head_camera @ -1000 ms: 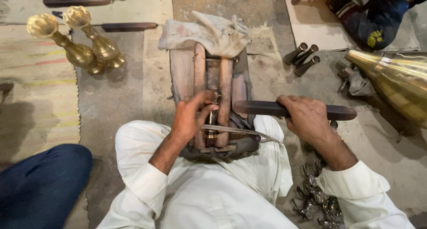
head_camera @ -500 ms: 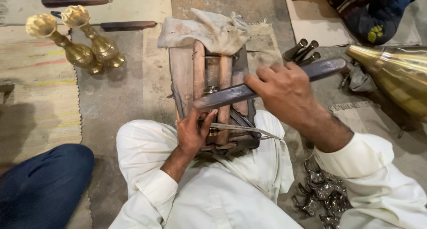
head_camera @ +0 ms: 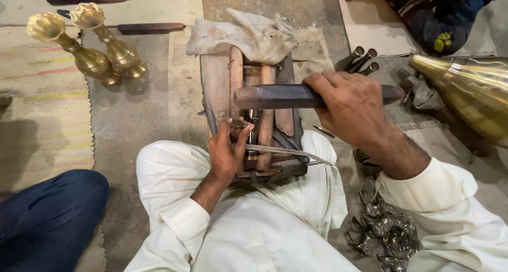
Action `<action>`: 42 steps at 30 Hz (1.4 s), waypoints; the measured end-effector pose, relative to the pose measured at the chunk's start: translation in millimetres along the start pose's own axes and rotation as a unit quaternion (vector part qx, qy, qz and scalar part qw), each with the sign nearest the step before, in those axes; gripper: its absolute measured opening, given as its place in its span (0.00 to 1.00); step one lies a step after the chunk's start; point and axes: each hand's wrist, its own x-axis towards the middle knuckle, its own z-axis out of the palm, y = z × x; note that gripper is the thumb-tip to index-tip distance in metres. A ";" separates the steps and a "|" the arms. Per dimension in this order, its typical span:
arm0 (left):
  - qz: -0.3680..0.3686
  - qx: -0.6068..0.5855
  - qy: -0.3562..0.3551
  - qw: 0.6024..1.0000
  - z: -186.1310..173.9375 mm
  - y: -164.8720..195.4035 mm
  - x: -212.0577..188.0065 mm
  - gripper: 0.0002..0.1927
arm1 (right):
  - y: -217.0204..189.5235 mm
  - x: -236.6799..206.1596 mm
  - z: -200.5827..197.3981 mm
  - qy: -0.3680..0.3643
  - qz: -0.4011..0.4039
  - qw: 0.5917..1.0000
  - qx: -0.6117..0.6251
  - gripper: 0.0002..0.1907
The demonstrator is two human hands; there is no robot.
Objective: The person sits on the floor and uses a hammer and a small metal punch to emboss a decorative pattern onto a brass cylindrical object held in a wooden jig. They repeatedly strike the punch and rotate the object to continue the pattern.
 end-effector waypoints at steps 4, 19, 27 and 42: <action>0.030 0.042 0.003 0.999 3.2 -8.7 -0.7 0.14 | -0.4 -3.9 0.4 0.059 0.001 0.998 -0.003 0.20; 0.080 0.128 -0.117 0.982 -6.9 22.6 24.9 0.10 | 11.0 -12.6 -2.0 -0.026 0.034 0.999 0.020 0.14; 0.110 0.121 -0.148 0.975 -7.5 27.8 31.2 0.14 | 33.0 -37.0 12.6 -0.016 0.217 0.955 0.199 0.18; 0.029 0.014 -0.059 0.998 -11.7 11.3 26.1 0.11 | 22.0 -52.5 42.8 -0.081 0.122 0.986 0.080 0.16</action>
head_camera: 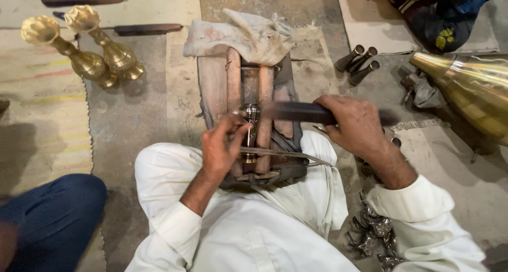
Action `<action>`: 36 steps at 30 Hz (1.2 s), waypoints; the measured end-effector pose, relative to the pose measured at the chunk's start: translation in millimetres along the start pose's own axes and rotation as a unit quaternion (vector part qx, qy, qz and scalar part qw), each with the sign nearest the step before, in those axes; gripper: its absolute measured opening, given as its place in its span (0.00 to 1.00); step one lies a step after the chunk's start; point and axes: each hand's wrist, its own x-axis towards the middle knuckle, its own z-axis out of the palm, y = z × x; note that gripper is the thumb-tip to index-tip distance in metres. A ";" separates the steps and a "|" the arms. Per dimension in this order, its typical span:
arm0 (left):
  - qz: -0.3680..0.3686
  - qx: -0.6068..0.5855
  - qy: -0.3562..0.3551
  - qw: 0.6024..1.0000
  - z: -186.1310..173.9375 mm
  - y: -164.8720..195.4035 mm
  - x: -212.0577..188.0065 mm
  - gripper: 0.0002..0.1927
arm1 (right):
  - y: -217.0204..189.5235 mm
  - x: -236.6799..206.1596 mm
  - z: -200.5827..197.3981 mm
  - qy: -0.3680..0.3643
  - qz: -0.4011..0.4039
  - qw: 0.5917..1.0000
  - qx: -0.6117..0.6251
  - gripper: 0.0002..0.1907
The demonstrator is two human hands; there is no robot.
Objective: The person sits on the floor and uses a hammer and a small metal punch to emboss a decorative pattern onto a brass cylindrical object held in a wooden jig. They repeatedly strike the punch and rotate the object to continue the pattern.
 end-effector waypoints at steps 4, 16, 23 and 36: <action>-0.081 -0.134 0.053 0.986 -22.7 -24.0 -15.9 0.11 | -13.1 9.2 38.1 -0.042 0.164 0.949 0.267 0.18; -0.286 -0.205 0.065 0.934 -83.7 -78.2 -95.6 0.16 | -67.9 68.0 104.9 -0.002 0.132 0.963 0.235 0.29; -0.367 -0.229 0.102 0.896 -104.5 -86.5 -102.6 0.16 | -67.1 69.5 106.1 0.010 0.107 0.968 0.226 0.30; -0.363 -0.240 0.043 0.899 -106.6 -86.4 -91.4 0.16 | -40.5 -49.7 138.1 -0.056 0.344 0.754 0.557 0.23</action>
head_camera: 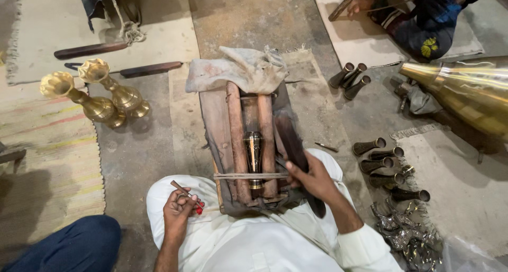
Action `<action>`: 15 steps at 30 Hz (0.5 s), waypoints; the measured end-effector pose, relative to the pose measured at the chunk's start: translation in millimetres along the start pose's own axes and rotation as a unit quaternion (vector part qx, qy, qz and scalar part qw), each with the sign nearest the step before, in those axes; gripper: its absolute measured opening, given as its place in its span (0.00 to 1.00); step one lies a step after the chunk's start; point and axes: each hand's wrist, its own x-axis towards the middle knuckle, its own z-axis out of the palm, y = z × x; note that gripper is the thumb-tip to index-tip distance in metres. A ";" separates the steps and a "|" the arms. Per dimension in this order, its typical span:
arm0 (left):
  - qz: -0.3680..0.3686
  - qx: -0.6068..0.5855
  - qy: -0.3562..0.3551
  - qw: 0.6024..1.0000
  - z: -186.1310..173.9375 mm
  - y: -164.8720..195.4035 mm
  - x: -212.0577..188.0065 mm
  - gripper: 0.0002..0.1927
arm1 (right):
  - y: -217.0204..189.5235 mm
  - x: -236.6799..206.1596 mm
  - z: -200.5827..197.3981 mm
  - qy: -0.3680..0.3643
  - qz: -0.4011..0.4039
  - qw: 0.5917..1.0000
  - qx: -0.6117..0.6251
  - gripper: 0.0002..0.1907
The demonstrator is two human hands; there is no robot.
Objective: The person sits on the floor and uses a hammer and a small metal punch to emboss a decorative pattern onto a brass cylindrical object held in a wooden jig. They repeatedly strike the punch and rotate the object to continue the pattern.
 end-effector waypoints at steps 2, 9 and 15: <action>-0.004 -0.005 -0.005 1.000 0.3 1.0 0.4 0.16 | 16.1 -10.5 8.0 0.022 0.025 0.999 -0.002 0.23; 0.018 -0.014 -0.018 1.000 0.4 1.8 -0.1 0.17 | 21.2 -14.7 20.3 0.102 -0.028 0.989 -0.102 0.24; 0.018 -0.028 -0.018 0.999 1.0 3.3 -4.4 0.17 | 12.4 -14.4 21.2 0.102 -0.039 0.988 -0.113 0.22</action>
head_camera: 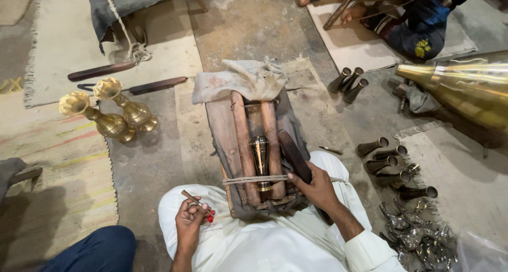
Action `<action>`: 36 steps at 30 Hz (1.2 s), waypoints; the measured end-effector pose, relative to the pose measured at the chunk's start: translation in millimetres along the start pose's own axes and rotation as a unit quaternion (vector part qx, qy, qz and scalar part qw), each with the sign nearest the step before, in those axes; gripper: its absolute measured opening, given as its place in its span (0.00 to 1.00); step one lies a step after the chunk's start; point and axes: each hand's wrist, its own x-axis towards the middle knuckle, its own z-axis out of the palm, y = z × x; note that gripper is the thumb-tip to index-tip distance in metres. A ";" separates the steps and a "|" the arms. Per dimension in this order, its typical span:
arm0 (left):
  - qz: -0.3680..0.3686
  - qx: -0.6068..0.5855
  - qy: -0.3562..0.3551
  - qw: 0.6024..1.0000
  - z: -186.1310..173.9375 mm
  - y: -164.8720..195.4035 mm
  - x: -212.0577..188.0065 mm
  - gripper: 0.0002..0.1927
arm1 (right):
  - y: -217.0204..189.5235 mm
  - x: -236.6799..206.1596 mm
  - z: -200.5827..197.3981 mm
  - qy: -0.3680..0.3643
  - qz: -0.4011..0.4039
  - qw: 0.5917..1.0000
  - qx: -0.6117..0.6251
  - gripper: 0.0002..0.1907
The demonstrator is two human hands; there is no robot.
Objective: The person sits on the floor and uses a hammer and a small metal punch to emboss a decorative pattern onto a brass cylindrical object held in a wooden jig. They repeatedly strike the punch and rotate the object to continue the pattern.
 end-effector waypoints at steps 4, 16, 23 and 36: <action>0.003 -0.008 -0.010 1.000 -2.0 0.3 -0.8 0.16 | 5.1 1.3 1.3 0.006 -0.004 1.000 -0.001 0.20; -0.028 0.030 -0.007 0.999 -3.4 2.0 2.6 0.16 | 9.3 9.5 2.2 -0.016 0.037 0.999 -0.013 0.21; -0.018 0.019 -0.014 1.000 -3.4 -2.8 3.1 0.17 | 2.3 2.4 4.4 0.003 0.011 1.000 0.020 0.21; -0.034 0.045 0.039 0.998 4.0 -8.2 8.1 0.17 | -3.1 -6.3 3.2 0.020 -0.006 0.999 -0.041 0.19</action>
